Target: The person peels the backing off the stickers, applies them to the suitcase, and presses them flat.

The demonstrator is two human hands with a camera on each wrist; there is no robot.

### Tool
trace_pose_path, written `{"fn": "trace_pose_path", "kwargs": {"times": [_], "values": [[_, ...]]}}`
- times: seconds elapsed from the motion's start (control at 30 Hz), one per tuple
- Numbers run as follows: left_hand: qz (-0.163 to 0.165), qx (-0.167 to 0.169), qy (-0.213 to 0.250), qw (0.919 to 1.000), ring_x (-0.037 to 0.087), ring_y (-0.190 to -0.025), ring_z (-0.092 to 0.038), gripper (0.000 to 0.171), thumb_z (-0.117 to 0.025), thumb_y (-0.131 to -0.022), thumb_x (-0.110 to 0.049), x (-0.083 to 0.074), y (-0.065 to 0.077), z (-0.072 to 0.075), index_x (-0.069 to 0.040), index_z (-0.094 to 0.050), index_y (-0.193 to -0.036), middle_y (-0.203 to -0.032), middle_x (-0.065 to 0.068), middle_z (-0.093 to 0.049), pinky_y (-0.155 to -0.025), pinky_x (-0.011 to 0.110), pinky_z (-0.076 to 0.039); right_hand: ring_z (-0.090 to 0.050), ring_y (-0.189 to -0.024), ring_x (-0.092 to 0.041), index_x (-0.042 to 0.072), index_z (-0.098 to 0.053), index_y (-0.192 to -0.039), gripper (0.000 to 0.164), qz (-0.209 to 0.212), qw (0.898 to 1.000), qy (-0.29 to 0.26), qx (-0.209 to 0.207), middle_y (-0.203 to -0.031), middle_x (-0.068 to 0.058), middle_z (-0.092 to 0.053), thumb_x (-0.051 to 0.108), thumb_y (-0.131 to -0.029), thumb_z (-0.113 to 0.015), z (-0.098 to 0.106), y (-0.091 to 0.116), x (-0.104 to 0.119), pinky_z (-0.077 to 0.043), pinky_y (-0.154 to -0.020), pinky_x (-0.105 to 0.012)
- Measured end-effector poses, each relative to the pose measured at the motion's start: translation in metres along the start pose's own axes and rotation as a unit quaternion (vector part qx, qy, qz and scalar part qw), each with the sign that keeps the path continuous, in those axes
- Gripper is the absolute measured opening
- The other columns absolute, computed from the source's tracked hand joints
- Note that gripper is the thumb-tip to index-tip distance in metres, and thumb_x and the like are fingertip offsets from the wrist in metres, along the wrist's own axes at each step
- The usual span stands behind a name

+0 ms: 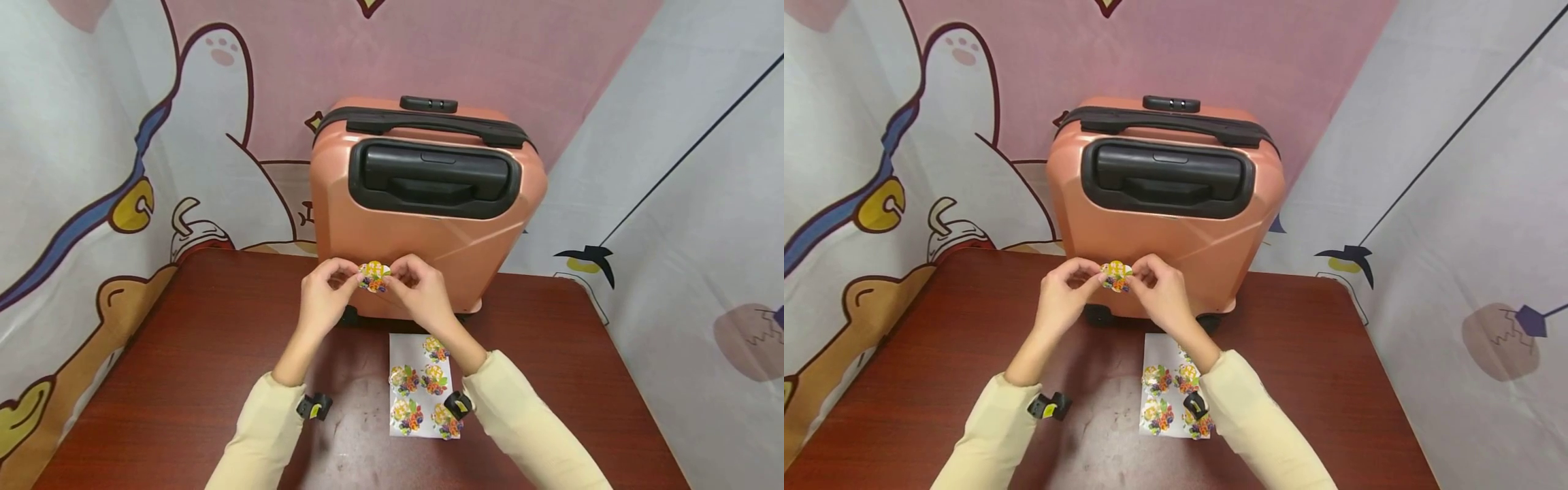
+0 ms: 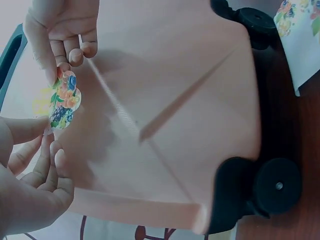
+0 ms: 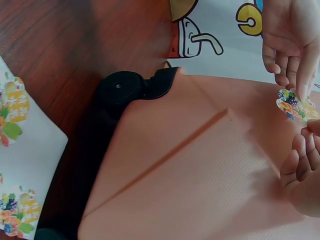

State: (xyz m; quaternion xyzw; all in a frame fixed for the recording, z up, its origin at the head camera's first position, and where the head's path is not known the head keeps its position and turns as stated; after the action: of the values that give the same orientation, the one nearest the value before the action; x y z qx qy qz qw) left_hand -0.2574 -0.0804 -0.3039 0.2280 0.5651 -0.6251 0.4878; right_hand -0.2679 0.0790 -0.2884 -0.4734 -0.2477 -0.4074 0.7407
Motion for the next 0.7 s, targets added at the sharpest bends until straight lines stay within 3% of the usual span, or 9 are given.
{"fn": "trace_pose_path", "kwargs": {"times": [0.47, 0.7], "values": [[-0.053, -0.091, -0.048, 0.9933, 0.017, -0.060, -0.056, 0.017, -0.077, -0.072, -0.010, -0.026, -0.012, 0.021, 0.000, -0.064, -0.076, -0.070, 0.009, -0.059, -0.055, 0.026, -0.045, -0.052, -0.059, -0.017, -0.001, -0.059, -0.080, 0.013, 0.043, 0.997, 0.023, -0.063, -0.067, -0.009, -0.058, 0.001, -0.076, -0.070, 0.002, -0.016, 0.030, -0.043, -0.055, -0.022], [-0.075, -0.119, -0.056, 0.9884, 0.020, -0.061, -0.056, 0.017, -0.076, -0.074, -0.011, -0.037, -0.017, 0.026, 0.000, -0.064, -0.077, -0.070, 0.010, -0.058, -0.056, 0.029, -0.045, -0.053, -0.058, -0.017, -0.001, -0.058, -0.080, 0.012, 0.054, 0.994, 0.029, -0.093, -0.066, -0.008, -0.059, 0.000, -0.076, -0.070, 0.003, -0.022, 0.039, -0.044, -0.055, -0.023]]}}
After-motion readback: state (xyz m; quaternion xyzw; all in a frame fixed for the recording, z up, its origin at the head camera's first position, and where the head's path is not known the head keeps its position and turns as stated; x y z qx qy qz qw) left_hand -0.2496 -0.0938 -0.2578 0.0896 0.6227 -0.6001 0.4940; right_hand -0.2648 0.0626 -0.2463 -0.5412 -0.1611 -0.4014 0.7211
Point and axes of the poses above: each hand's wrist, its own y-axis away from the middle knuckle, its own z-axis out of the back of the hand, x = y × z, the point moved 10 cm from there along -y, towards the middle knuckle
